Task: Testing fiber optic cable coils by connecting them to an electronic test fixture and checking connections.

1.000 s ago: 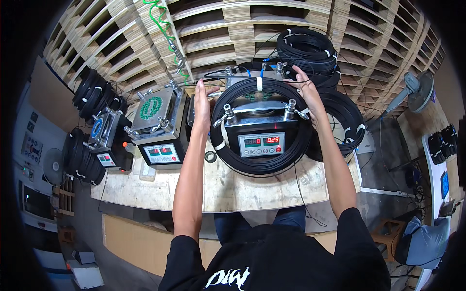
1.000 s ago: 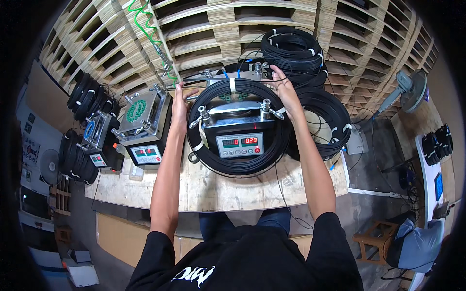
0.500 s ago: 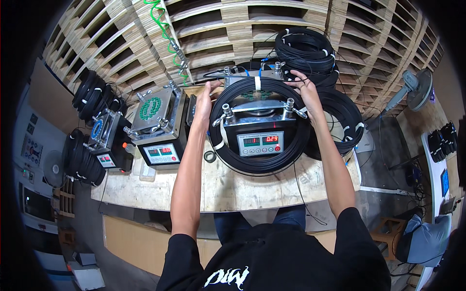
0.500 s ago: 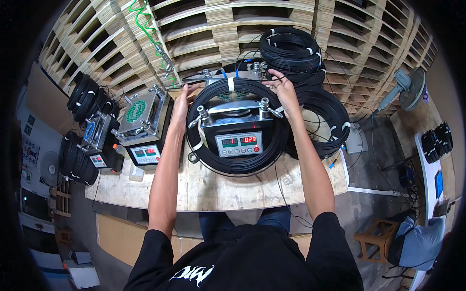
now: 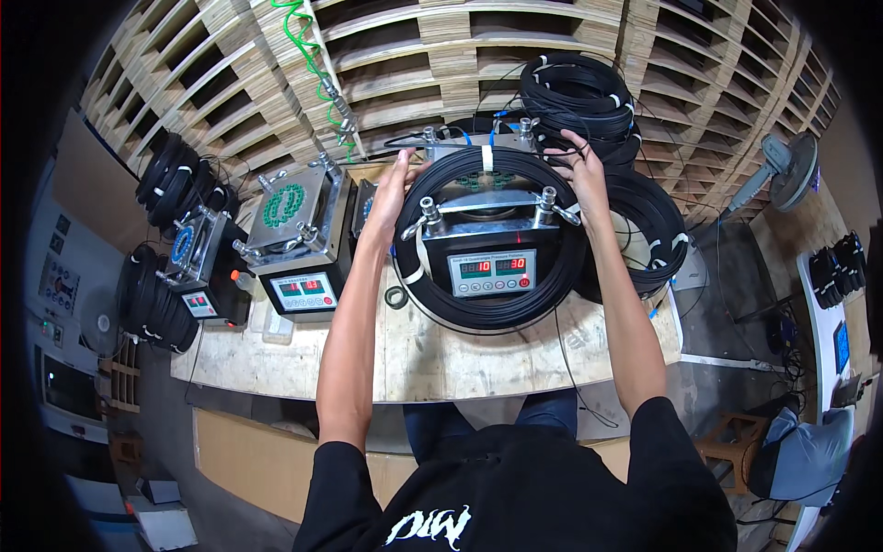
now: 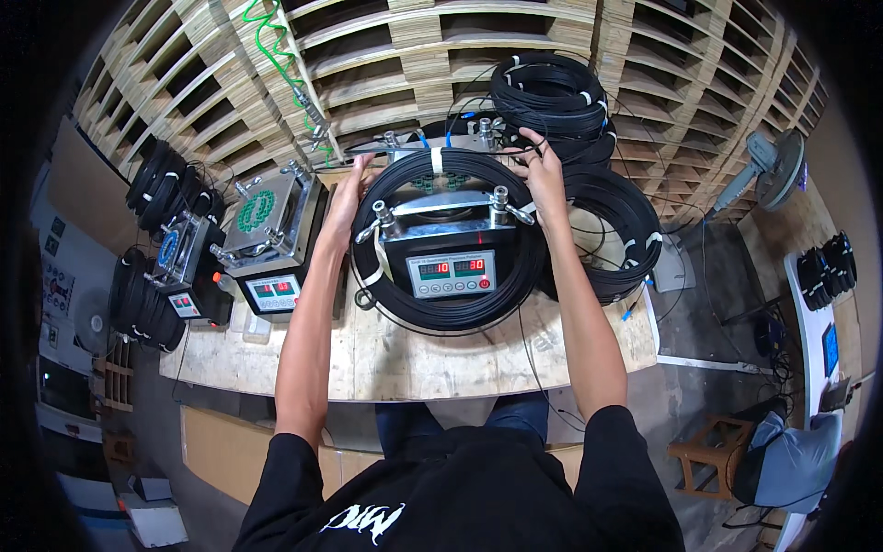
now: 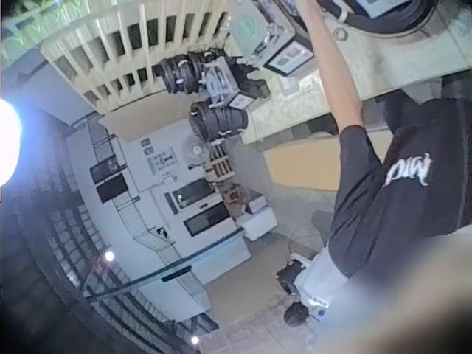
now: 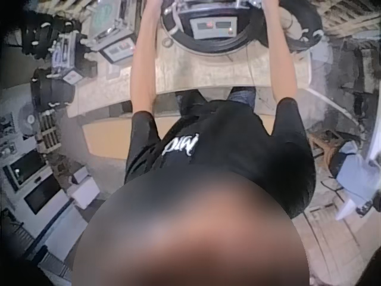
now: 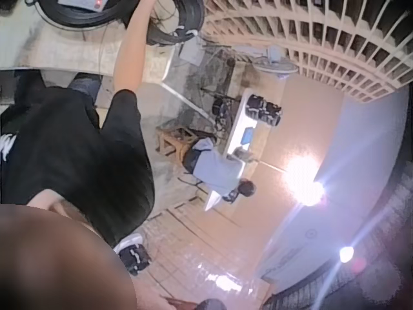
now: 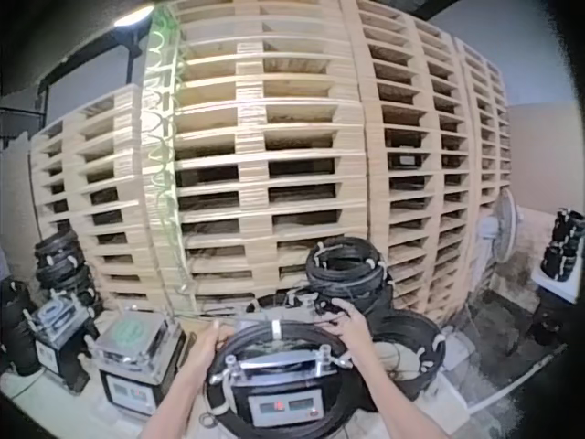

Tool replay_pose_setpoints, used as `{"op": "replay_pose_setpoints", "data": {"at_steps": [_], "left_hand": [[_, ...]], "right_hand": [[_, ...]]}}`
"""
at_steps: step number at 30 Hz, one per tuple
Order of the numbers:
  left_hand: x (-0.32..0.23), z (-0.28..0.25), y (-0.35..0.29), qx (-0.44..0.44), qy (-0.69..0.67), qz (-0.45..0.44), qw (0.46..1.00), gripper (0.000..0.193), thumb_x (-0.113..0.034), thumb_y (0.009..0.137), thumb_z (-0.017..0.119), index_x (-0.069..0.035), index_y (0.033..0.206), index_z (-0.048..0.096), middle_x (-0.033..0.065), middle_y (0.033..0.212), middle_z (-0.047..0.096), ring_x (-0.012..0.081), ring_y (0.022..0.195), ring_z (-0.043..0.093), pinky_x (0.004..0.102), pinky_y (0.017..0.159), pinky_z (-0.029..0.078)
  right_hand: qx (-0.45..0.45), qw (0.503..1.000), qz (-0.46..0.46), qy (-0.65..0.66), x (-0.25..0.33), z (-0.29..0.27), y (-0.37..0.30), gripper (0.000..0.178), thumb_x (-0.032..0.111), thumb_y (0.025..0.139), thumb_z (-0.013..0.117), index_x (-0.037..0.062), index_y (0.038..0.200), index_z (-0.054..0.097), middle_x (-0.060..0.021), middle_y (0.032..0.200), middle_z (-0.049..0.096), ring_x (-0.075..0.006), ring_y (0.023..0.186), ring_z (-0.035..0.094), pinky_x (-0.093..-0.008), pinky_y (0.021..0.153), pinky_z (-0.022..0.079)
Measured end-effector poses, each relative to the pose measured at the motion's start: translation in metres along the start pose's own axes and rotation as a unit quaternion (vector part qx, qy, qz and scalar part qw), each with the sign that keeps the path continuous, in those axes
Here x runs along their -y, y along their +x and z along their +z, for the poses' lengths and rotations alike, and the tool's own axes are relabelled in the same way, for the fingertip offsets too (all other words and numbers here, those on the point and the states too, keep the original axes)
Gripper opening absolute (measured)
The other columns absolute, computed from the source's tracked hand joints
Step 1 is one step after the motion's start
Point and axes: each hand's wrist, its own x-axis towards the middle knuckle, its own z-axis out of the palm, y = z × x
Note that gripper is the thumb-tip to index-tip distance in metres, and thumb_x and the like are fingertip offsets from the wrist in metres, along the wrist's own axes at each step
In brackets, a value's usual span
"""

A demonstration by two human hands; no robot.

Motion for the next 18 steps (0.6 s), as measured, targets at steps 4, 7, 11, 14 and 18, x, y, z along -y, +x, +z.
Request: {"op": "replay_pose_setpoints", "data": {"at_steps": [4, 7, 11, 14, 18], "left_hand": [[0.002, 0.001, 0.004, -0.005, -0.005, -0.013, 1.0, 0.072, -0.058, 0.105, 0.04, -0.004, 0.153, 0.037, 0.0181, 0.13, 0.065, 0.0199, 0.117, 0.062, 0.029, 0.097, 0.049], [0.009, -0.003, 0.007, -0.041, -0.029, 0.018, 0.999, 0.071, -0.056, 0.105, 0.041, -0.003, 0.153, 0.037, 0.0187, 0.13, 0.065, 0.0198, 0.117, 0.062, 0.0296, 0.098, 0.048], [0.012, -0.005, 0.006, -0.074, -0.017, 0.033, 0.997, 0.068, -0.051, 0.106, 0.045, -0.004, 0.154, 0.035, 0.017, 0.129, 0.064, 0.0197, 0.108, 0.066, 0.028, 0.09, 0.052], [0.008, 0.003, 0.002, -0.091, -0.041, 0.031, 0.995, 0.067, -0.049, 0.106, 0.046, -0.004, 0.155, 0.033, 0.0149, 0.129, 0.065, 0.0193, 0.105, 0.067, 0.0275, 0.087, 0.053], [0.001, 0.005, -0.003, -0.054, -0.044, 0.015, 0.997, 0.07, -0.049, 0.106, 0.046, -0.003, 0.157, 0.03, 0.0116, 0.134, 0.064, 0.0179, 0.11, 0.064, 0.0288, 0.091, 0.052]], "right_hand": [[-0.013, 0.999, -0.018, -0.025, -0.004, -0.003, 0.003, 0.038, 0.005, 0.103, 0.039, 0.004, 0.139, 0.052, -0.0188, 0.108, 0.07, -0.02, 0.088, 0.071, -0.0284, 0.079, 0.058], [0.01, 0.999, 0.014, -0.046, -0.002, -0.001, 0.004, 0.04, 0.005, 0.103, 0.039, 0.0056, 0.14, 0.052, -0.0192, 0.11, 0.071, -0.0206, 0.093, 0.071, -0.0271, 0.081, 0.057], [0.077, 0.994, 0.025, -0.073, 0.0, -0.001, 0.006, 0.045, 0.003, 0.102, 0.039, 0.0078, 0.146, 0.05, -0.0212, 0.12, 0.07, -0.0202, 0.105, 0.069, -0.0256, 0.093, 0.053], [0.087, 0.993, 0.037, -0.069, 0.001, -0.003, 0.008, 0.048, 0.001, 0.101, 0.039, 0.0076, 0.147, 0.048, -0.0213, 0.121, 0.069, -0.0203, 0.111, 0.067, -0.0262, 0.099, 0.051], [0.065, 0.997, 0.023, -0.015, 0.003, 0.0, 0.003, 0.044, 0.005, 0.103, 0.039, 0.0049, 0.147, 0.046, -0.0226, 0.116, 0.07, -0.0231, 0.105, 0.07, -0.0298, 0.092, 0.055]]}}
